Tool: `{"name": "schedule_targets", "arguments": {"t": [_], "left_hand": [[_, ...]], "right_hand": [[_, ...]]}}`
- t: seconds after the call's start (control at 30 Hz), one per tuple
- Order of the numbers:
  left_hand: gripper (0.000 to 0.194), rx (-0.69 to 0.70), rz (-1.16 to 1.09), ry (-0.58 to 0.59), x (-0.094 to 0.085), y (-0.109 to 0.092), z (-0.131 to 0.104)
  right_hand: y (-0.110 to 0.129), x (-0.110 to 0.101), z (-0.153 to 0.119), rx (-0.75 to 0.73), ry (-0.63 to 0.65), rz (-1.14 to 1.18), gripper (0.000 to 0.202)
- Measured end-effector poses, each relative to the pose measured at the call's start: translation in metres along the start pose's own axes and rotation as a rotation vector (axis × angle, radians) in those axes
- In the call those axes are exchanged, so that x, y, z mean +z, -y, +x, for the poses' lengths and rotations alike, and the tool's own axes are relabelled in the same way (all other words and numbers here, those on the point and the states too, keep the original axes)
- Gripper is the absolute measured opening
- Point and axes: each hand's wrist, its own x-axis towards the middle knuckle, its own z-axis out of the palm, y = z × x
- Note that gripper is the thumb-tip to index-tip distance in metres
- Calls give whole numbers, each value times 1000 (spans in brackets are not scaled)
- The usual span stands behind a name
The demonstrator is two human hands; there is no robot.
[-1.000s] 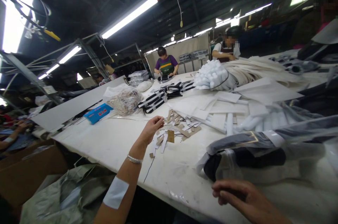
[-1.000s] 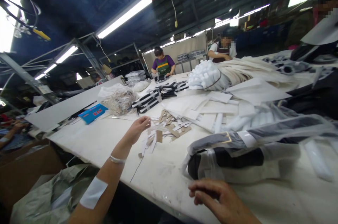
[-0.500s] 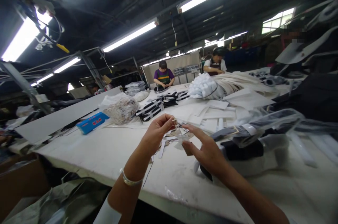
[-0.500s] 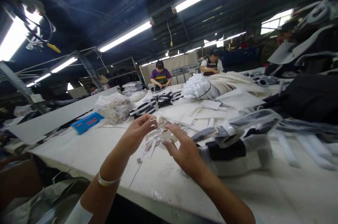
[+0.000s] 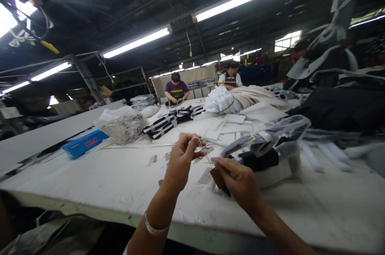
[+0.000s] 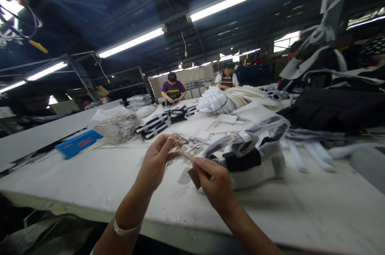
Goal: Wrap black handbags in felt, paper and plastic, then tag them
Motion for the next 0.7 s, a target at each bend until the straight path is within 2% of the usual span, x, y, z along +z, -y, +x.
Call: {"name": "schedule_targets", "arguments": {"t": [0.1,0.3,0.53,0.7], "left_hand": [[31,47,25,-47,9,2,-15],[31,121,20,-103,26,3,-39],[31,-20,-185,1,43,0,-57],[31,-40,-106,86,47,4,-61]], "right_hand": [[0,-7,-13,-146,-125,-132,22],[13,-22,-36,-192,-224,-238,17],[33,-40,-58,-224,-268,-298,15],[43,-49,-64,-237,-265,-279,19]]}}
